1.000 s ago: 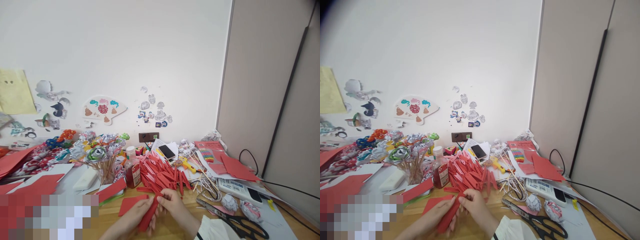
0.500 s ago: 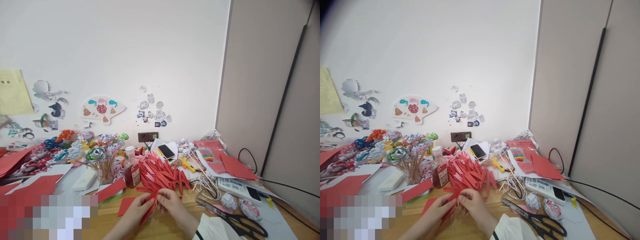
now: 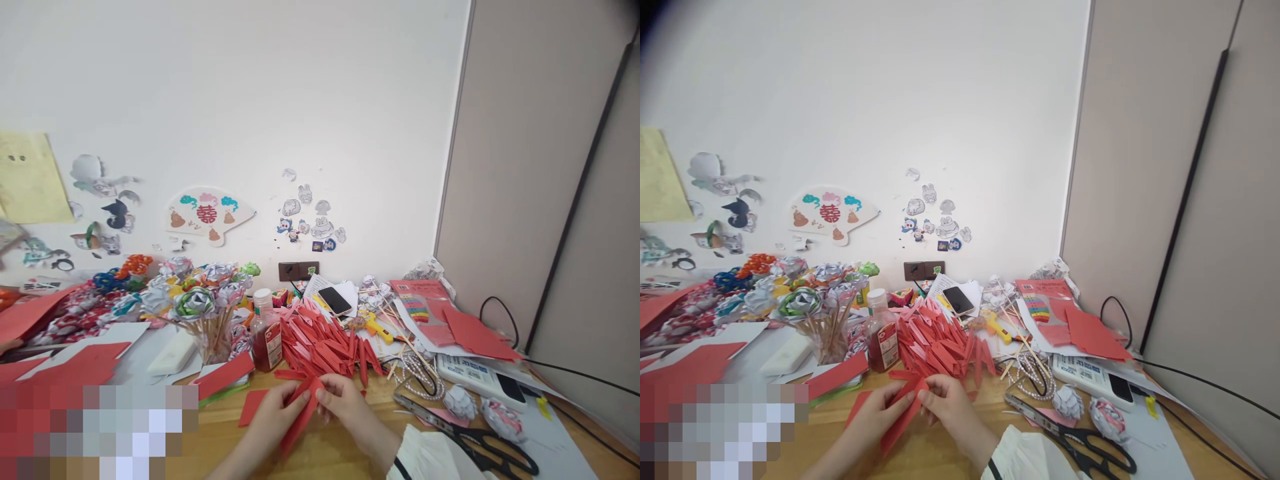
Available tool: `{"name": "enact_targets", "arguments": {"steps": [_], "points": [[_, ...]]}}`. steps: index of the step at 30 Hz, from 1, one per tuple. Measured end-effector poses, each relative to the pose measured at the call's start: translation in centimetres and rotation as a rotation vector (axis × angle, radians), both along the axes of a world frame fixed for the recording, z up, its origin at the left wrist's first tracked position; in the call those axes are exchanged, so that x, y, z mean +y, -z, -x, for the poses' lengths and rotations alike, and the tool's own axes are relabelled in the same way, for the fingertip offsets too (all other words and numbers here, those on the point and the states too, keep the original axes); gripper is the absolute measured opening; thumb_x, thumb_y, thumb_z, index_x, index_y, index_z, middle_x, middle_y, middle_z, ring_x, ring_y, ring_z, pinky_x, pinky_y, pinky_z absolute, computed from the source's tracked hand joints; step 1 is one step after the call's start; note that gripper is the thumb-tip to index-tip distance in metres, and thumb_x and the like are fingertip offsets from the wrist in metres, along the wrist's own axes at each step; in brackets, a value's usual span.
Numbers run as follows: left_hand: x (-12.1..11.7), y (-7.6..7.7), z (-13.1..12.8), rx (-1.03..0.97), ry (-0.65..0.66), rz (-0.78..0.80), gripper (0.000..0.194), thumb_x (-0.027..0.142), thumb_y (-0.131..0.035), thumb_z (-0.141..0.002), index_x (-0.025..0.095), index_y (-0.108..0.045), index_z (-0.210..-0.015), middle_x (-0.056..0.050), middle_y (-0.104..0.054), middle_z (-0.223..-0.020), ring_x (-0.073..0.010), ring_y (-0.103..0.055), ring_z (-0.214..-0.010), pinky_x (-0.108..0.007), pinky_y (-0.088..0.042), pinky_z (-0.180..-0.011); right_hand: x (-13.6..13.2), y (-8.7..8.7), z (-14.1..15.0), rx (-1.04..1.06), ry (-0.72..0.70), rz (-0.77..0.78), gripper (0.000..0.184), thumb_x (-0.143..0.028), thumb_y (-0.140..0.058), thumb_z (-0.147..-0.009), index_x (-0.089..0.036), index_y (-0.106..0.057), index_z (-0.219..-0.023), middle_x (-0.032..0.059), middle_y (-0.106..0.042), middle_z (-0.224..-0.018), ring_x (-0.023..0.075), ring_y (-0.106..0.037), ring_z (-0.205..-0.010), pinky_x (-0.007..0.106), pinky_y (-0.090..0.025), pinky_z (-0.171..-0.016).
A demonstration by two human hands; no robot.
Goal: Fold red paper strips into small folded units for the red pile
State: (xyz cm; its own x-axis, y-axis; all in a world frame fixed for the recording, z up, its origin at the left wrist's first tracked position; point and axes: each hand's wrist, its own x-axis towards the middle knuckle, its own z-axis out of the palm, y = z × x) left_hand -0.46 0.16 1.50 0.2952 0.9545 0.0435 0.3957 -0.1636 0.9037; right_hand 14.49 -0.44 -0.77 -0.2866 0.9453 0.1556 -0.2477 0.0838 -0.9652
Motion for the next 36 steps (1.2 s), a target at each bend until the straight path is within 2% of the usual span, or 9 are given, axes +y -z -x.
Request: {"name": "enact_targets", "arguments": {"steps": [3, 8, 14, 19, 22, 25, 27, 32, 36], "points": [[0.1, 0.1, 0.0, -0.026, 0.055, -0.064, 0.034, 0.045, -0.050, -0.067, 0.012, -0.059, -0.068, -0.003, -0.061, -0.067, -0.0175, -0.052, -0.067, -0.022, -0.038, -0.061, -0.1, -0.1, -0.1, 0.038, -0.018, -0.003, 0.037, -0.044, -0.061, -0.064, -0.011, -0.057, -0.080, -0.0010, -0.052, -0.055, 0.0061, -0.044, -0.043, 0.018, -0.034, -0.043], [0.2, 0.0, 0.3, -0.037, 0.059, -0.047, 0.036, 0.046, -0.049, -0.068, 0.012, -0.059, -0.064, -0.002, -0.062, -0.064, -0.0157, -0.052, -0.064, -0.022, -0.038, -0.059, -0.4, -0.3, -0.1, 0.182, -0.088, 0.031, 0.035, -0.044, -0.051, -0.073, -0.012, -0.055, -0.088, 0.0006, -0.054, -0.058, 0.0072, -0.047, -0.044, 0.020, -0.038, -0.046], [-0.5, -0.6, -0.1, -0.057, 0.242, -0.034, 0.036, 0.043, -0.044, -0.074, 0.012, -0.062, -0.068, -0.003, -0.066, -0.068, -0.0154, -0.056, -0.065, -0.021, -0.040, -0.063, -0.3, 0.0, 0.0, 0.155, -0.121, 0.011, 0.031, -0.039, -0.057, -0.071, -0.012, -0.054, -0.086, -0.0001, -0.054, -0.060, 0.0061, -0.047, -0.043, 0.020, -0.039, -0.046], [-0.4, -0.4, -0.1, -0.021, 0.209, -0.078, 0.033, 0.041, -0.047, -0.073, 0.012, -0.062, -0.068, -0.003, -0.067, -0.070, -0.0157, -0.056, -0.067, -0.021, -0.041, -0.062, 0.1, 0.3, 0.0, 0.084, -0.035, 0.008, 0.032, -0.040, -0.062, -0.065, -0.012, -0.053, -0.078, -0.0027, -0.051, -0.058, 0.0044, -0.044, -0.039, 0.017, -0.035, -0.040], [-0.5, -0.3, -0.1, -0.033, 0.259, -0.063, 0.034, 0.041, -0.046, -0.074, 0.011, -0.062, -0.072, -0.004, -0.067, -0.072, -0.0164, -0.057, -0.069, -0.022, -0.041, -0.065, 0.3, 0.5, 0.0, 0.020, -0.041, 0.016, 0.032, -0.041, -0.063, -0.062, -0.013, -0.052, -0.074, -0.0066, -0.045, -0.049, 0.0027, -0.037, -0.034, 0.016, -0.033, -0.036], [-0.5, -0.2, -0.1, -0.017, 0.245, -0.050, 0.035, 0.042, -0.047, -0.073, 0.011, -0.062, -0.073, -0.004, -0.067, -0.074, -0.0164, -0.057, -0.070, -0.022, -0.041, -0.064, 0.4, 0.6, 0.0, -0.015, -0.058, 0.026, 0.032, -0.041, -0.064, -0.061, -0.013, -0.052, -0.071, -0.0087, -0.040, -0.044, 0.0020, -0.031, -0.032, 0.015, -0.032, -0.034], [-0.6, -0.3, -0.2, -0.014, 0.222, -0.050, 0.036, 0.044, -0.047, -0.072, 0.011, -0.062, -0.072, -0.004, -0.067, -0.074, -0.0165, -0.056, -0.070, -0.022, -0.041, -0.063, 0.3, 0.6, 0.0, 0.010, -0.057, 0.022, 0.031, -0.040, -0.064, -0.062, -0.013, -0.052, -0.071, -0.0083, -0.040, -0.044, 0.0022, -0.031, -0.033, 0.015, -0.033, -0.034], [-0.6, -0.9, -0.2, -0.105, 0.272, -0.013, 0.039, 0.046, -0.042, -0.074, 0.012, -0.062, -0.071, -0.004, -0.067, -0.070, -0.0162, -0.058, -0.066, -0.022, -0.041, -0.064, -0.1, 0.2, 0.0, 0.150, -0.136, 0.015, 0.033, -0.045, -0.051, -0.072, -0.012, -0.051, -0.071, -0.0039, -0.046, -0.049, 0.0047, -0.039, -0.038, 0.019, -0.038, -0.042], [-0.5, -0.8, -0.1, -0.117, 0.215, -0.005, 0.038, 0.046, -0.045, -0.072, 0.012, -0.061, -0.068, -0.004, -0.067, -0.068, -0.0159, -0.057, -0.064, -0.021, -0.041, -0.061, -0.2, -0.1, -0.1, 0.196, -0.201, 0.049, 0.033, -0.045, -0.052, -0.072, -0.012, -0.053, -0.073, -0.0014, -0.050, -0.055, 0.0051, -0.042, -0.041, 0.020, -0.039, -0.046]]}}
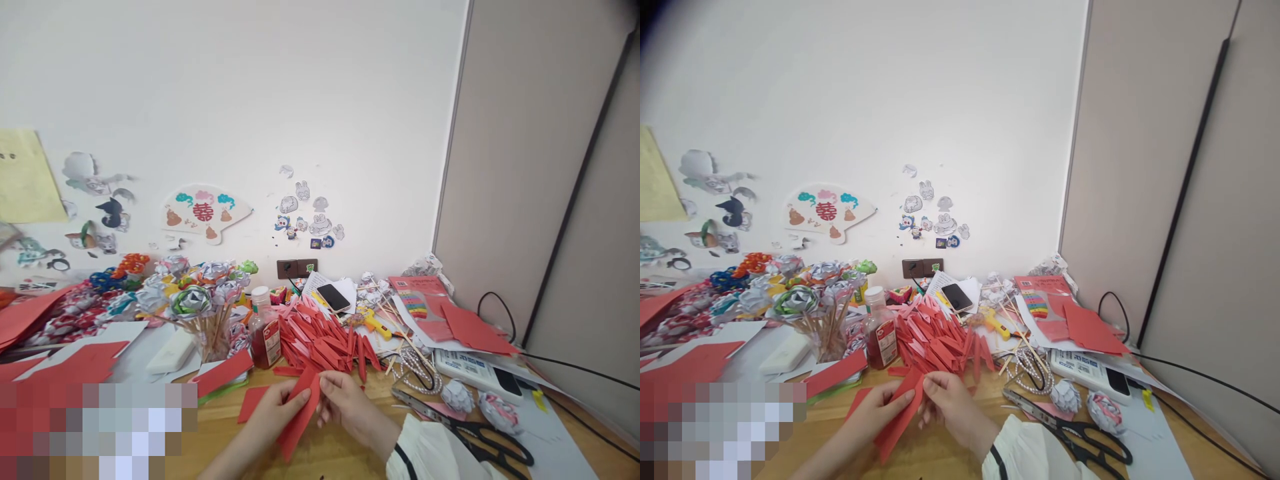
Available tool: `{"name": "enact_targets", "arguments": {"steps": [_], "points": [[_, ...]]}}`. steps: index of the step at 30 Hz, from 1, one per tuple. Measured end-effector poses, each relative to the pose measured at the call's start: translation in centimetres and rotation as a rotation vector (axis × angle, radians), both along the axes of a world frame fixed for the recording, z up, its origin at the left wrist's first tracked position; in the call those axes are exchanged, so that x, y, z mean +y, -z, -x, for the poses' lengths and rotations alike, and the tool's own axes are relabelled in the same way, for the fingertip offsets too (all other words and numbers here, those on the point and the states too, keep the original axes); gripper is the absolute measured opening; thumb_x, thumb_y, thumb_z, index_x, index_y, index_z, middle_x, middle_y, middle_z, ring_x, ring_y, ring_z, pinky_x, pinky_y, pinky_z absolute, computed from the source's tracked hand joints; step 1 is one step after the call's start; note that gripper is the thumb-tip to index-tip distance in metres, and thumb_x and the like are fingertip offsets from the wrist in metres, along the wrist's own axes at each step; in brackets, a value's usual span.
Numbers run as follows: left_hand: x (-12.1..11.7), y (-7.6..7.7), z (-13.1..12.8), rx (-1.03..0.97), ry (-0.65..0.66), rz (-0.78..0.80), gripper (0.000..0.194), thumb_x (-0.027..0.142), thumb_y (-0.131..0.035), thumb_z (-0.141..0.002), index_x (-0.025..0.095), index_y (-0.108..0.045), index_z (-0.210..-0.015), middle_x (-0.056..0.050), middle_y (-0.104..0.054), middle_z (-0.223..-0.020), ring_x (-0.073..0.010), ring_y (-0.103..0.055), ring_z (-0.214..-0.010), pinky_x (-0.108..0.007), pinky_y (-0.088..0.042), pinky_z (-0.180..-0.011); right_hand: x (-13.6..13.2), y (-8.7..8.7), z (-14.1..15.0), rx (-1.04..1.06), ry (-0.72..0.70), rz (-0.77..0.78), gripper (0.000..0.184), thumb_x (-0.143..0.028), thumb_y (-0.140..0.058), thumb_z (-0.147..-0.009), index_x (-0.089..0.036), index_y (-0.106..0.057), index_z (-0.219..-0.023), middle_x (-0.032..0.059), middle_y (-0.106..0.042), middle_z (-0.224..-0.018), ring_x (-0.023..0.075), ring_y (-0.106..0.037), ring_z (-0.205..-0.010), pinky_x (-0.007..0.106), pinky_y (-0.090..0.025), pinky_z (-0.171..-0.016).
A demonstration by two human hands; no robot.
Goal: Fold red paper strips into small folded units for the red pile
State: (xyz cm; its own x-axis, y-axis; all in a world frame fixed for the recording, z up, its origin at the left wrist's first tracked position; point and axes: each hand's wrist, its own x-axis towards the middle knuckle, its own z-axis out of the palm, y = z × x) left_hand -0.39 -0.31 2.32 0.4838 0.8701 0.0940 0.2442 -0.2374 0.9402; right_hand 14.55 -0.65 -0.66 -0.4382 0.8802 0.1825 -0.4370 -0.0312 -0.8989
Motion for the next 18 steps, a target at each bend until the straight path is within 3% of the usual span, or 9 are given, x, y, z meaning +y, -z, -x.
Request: {"name": "enact_targets", "arguments": {"steps": [6, 18], "points": [[0.22, 0.50, 0.11, 0.098, -0.103, -0.043, 0.036, 0.046, -0.049, -0.069, 0.012, -0.061, -0.068, -0.001, -0.064, -0.067, -0.0141, -0.053, -0.062, -0.020, -0.038, -0.057, 0.26, -0.09, -0.38, -0.165, 0.081, -0.021, 0.029, -0.039, -0.061, -0.066, -0.011, -0.055, -0.072, -0.0017, -0.051, -0.054, 0.0054, -0.044, -0.041, 0.018, -0.034, -0.043], [0.20, 0.91, -0.02, 0.165, -0.070, -0.122, 0.036, 0.045, -0.043, -0.073, 0.012, -0.058, -0.068, 0.000, -0.058, -0.063, -0.0127, -0.047, -0.061, -0.020, -0.036, -0.056, 0.55, -0.29, -0.82, -0.322, 0.170, -0.013, 0.033, -0.040, -0.067, -0.055, -0.012, -0.054, -0.063, -0.0048, -0.048, -0.049, 0.0045, -0.041, -0.041, 0.017, -0.032, -0.041]]}}
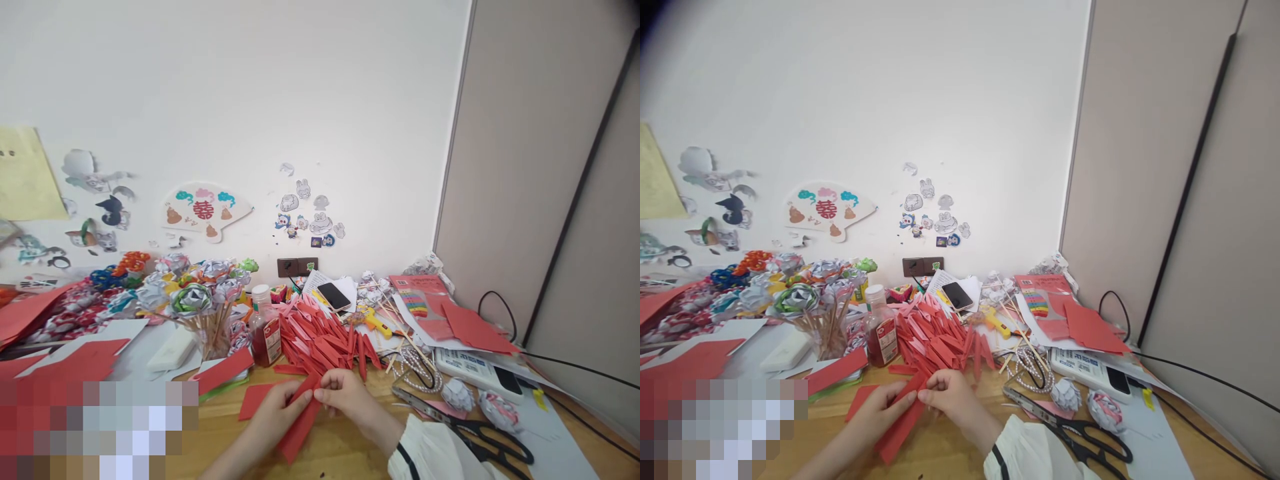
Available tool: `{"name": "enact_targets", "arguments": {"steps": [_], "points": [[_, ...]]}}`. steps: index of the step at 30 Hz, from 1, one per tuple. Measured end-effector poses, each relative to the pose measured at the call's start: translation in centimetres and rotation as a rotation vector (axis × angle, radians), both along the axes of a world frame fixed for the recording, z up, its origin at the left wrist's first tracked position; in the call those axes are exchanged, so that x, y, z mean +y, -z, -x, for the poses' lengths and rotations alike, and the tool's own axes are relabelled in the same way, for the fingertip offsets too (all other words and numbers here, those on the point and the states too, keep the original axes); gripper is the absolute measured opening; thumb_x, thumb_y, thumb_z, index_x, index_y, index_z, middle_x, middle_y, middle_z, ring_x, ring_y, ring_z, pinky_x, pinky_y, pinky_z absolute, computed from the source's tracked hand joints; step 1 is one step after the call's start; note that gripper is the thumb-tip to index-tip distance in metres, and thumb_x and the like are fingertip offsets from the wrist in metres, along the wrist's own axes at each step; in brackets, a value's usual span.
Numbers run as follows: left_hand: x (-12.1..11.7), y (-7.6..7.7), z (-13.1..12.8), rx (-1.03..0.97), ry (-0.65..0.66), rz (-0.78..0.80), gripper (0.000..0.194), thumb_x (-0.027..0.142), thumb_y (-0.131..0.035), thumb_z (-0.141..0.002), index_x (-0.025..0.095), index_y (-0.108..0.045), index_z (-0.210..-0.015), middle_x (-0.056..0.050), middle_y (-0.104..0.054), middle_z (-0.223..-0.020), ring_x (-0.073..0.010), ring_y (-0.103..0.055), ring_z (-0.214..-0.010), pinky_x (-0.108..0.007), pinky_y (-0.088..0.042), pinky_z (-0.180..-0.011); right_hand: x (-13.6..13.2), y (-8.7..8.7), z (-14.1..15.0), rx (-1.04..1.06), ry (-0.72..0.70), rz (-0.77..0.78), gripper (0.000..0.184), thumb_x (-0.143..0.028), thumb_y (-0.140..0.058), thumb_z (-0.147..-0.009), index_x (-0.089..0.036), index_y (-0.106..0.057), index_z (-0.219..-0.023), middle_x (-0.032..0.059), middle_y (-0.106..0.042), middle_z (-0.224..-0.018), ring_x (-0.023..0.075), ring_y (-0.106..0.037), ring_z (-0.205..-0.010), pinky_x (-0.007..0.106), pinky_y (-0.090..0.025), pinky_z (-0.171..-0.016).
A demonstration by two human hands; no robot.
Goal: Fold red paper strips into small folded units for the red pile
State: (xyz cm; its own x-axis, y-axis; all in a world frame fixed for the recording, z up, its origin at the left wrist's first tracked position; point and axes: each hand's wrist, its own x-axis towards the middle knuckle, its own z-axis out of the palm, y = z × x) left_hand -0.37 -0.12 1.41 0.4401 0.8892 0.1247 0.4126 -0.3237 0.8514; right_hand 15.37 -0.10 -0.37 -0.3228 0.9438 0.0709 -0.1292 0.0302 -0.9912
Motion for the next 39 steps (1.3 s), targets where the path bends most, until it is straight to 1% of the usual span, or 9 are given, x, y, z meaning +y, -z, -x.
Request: {"name": "enact_targets", "arguments": {"steps": [9, 14, 17, 20, 23, 26, 31, 39], "points": [[-0.12, -0.03, -0.10, 0.034, -0.059, -0.085, 0.027, 0.037, -0.044, -0.073, 0.013, -0.056, -0.067, -0.001, -0.058, -0.065, -0.0150, -0.049, -0.065, -0.022, -0.036, -0.059, 0.10, 0.26, 0.24, -0.073, 0.033, -0.032, 0.032, -0.038, -0.067, -0.054, -0.014, -0.047, -0.058, -0.0064, -0.044, -0.046, 0.0044, -0.037, -0.039, 0.017, -0.028, -0.039], [-0.42, -0.07, -0.19, 0.088, -0.050, -0.142, 0.027, 0.035, -0.042, -0.075, 0.014, -0.056, -0.067, -0.001, -0.057, -0.064, -0.0143, -0.047, -0.063, -0.021, -0.034, -0.057, 0.16, 0.31, 0.29, -0.156, 0.078, -0.134, 0.025, -0.028, -0.065, -0.057, -0.014, -0.046, -0.054, -0.0067, -0.041, -0.048, 0.0046, -0.035, -0.044, 0.017, -0.027, -0.042], [-0.44, -0.12, -0.22, 0.127, -0.071, -0.160, 0.026, 0.033, -0.043, -0.075, 0.014, -0.055, -0.064, 0.000, -0.056, -0.062, -0.0138, -0.046, -0.061, -0.021, -0.033, -0.055, 0.06, 0.15, 0.25, -0.187, 0.085, -0.163, 0.022, -0.024, -0.065, -0.057, -0.014, -0.046, -0.053, -0.0065, -0.041, -0.049, 0.0051, -0.035, -0.045, 0.017, -0.027, -0.044], [-0.35, -0.16, -0.18, 0.134, -0.084, -0.165, 0.026, 0.033, -0.042, -0.075, 0.014, -0.054, -0.061, 0.001, -0.055, -0.060, -0.0134, -0.045, -0.060, -0.020, -0.032, -0.054, 0.07, 0.02, -0.07, -0.166, 0.026, -0.149, 0.020, -0.029, -0.063, -0.060, -0.013, -0.051, -0.060, -0.0051, -0.045, -0.051, 0.0062, -0.039, -0.046, 0.018, -0.030, -0.044], [-0.30, -0.21, -0.14, 0.128, -0.081, -0.164, 0.026, 0.033, -0.042, -0.074, 0.014, -0.055, -0.062, 0.001, -0.056, -0.061, -0.0135, -0.046, -0.060, -0.020, -0.033, -0.055, 0.30, 0.01, -0.49, -0.117, -0.020, -0.132, 0.025, -0.037, -0.059, -0.065, -0.013, -0.055, -0.069, -0.0031, -0.050, -0.053, 0.0074, -0.044, -0.045, 0.020, -0.034, -0.046], [-0.35, -0.25, -0.15, 0.149, -0.069, -0.165, 0.025, 0.032, -0.042, -0.074, 0.014, -0.055, -0.062, 0.000, -0.057, -0.061, -0.0137, -0.046, -0.060, -0.021, -0.033, -0.055, 0.59, 0.10, -0.70, -0.104, -0.013, -0.137, 0.027, -0.039, -0.058, -0.066, -0.012, -0.057, -0.068, -0.0024, -0.051, -0.052, 0.0073, -0.045, -0.045, 0.020, -0.035, -0.046], [-0.56, -0.34, -0.21, 0.167, -0.080, -0.168, 0.023, 0.029, -0.042, -0.073, 0.014, -0.055, -0.061, 0.001, -0.056, -0.059, -0.0136, -0.045, -0.060, -0.021, -0.032, -0.055, 0.70, 0.21, -0.57, -0.107, -0.007, -0.141, 0.026, -0.038, -0.057, -0.066, -0.012, -0.057, -0.066, -0.0025, -0.051, -0.051, 0.0067, -0.044, -0.044, 0.019, -0.035, -0.046], [-0.54, -0.22, -0.19, 0.161, -0.070, -0.171, 0.021, 0.027, -0.041, -0.073, 0.014, -0.056, -0.064, 0.000, -0.057, -0.062, -0.0138, -0.046, -0.061, -0.021, -0.033, -0.055, 0.13, -0.34, -0.27, -0.135, 0.048, -0.180, 0.021, -0.034, -0.055, -0.069, -0.013, -0.057, -0.066, -0.0035, -0.049, -0.050, 0.0069, -0.043, -0.044, 0.018, -0.034, -0.044]]}}
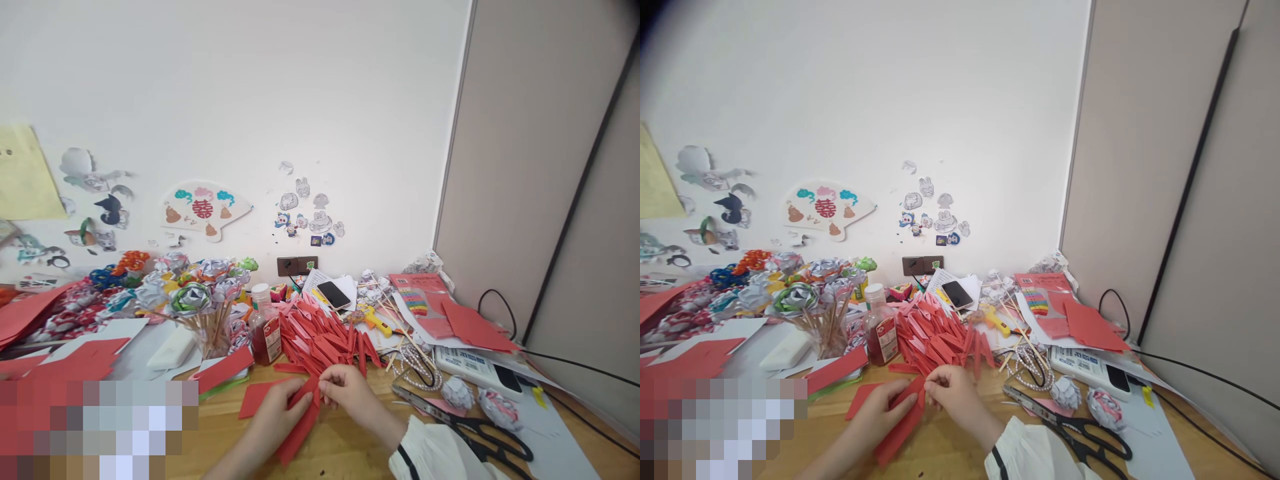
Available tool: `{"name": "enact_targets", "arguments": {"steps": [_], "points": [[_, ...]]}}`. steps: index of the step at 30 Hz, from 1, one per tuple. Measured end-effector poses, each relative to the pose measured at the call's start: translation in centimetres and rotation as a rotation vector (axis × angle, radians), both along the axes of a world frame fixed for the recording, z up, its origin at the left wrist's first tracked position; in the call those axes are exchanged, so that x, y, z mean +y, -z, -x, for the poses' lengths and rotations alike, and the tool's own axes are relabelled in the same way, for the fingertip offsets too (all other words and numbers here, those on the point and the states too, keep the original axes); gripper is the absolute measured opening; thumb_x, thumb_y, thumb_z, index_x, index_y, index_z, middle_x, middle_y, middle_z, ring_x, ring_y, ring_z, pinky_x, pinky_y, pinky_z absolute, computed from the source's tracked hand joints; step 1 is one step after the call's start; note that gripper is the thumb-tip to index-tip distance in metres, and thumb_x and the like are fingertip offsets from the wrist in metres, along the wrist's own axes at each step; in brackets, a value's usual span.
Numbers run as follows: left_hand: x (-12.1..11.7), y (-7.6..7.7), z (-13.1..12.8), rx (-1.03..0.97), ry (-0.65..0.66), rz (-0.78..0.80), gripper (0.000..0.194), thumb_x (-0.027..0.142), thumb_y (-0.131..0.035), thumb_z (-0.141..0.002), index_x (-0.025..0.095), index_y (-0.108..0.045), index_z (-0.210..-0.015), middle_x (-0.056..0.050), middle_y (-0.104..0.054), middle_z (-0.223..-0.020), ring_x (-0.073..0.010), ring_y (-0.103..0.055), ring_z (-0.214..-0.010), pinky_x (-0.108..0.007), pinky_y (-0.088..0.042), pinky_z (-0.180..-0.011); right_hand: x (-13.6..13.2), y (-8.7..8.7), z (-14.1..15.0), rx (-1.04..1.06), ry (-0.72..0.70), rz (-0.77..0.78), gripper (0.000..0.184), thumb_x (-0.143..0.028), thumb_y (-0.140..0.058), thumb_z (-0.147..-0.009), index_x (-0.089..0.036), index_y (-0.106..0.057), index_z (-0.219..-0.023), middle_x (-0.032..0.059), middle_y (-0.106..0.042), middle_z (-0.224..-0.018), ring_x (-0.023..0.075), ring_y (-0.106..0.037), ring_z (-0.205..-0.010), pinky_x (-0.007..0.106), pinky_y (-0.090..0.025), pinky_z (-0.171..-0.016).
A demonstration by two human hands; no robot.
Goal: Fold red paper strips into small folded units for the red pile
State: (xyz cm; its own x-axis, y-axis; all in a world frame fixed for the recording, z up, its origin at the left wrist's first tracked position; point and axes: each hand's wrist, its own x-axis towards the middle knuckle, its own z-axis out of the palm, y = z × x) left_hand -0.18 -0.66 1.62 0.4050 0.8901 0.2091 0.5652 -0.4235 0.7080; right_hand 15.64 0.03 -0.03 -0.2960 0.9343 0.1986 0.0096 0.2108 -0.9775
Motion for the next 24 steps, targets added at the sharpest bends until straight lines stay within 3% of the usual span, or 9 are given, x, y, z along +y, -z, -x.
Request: {"name": "enact_targets", "arguments": {"steps": [8, 17, 24], "points": [[0.0, -0.1, 0.0, 0.010, -0.022, -0.007, 0.023, 0.028, -0.042, -0.073, 0.015, -0.053, -0.059, 0.001, -0.054, -0.058, -0.0134, -0.045, -0.058, -0.021, -0.031, -0.053, 0.0, 0.9, 0.5, -0.058, 0.013, -0.017, 0.025, -0.036, -0.052, -0.070, -0.014, -0.051, -0.058, -0.0038, -0.047, -0.046, 0.0070, -0.042, -0.041, 0.018, -0.032, -0.041], [0.1, 0.1, 0.0, -0.005, -0.037, -0.002, 0.025, 0.031, -0.043, -0.072, 0.015, -0.050, -0.055, 0.003, -0.050, -0.053, -0.0128, -0.043, -0.055, -0.021, -0.030, -0.051, -0.1, 1.3, 1.1, 0.013, 0.063, -0.023, 0.034, -0.046, -0.045, -0.074, -0.015, -0.047, -0.059, -0.0052, -0.043, -0.044, 0.0059, -0.039, -0.038, 0.017, -0.030, -0.039], [0.3, 0.2, 0.1, -0.073, -0.036, 0.025, 0.024, 0.031, -0.043, -0.072, 0.015, -0.052, -0.056, 0.002, -0.052, -0.055, -0.0125, -0.044, -0.056, -0.020, -0.032, -0.052, -0.6, 0.7, 0.8, -0.052, -0.079, 0.045, 0.033, -0.046, -0.048, -0.072, -0.016, -0.042, -0.059, -0.0051, -0.045, -0.045, 0.0052, -0.038, -0.036, 0.016, -0.029, -0.037]]}}
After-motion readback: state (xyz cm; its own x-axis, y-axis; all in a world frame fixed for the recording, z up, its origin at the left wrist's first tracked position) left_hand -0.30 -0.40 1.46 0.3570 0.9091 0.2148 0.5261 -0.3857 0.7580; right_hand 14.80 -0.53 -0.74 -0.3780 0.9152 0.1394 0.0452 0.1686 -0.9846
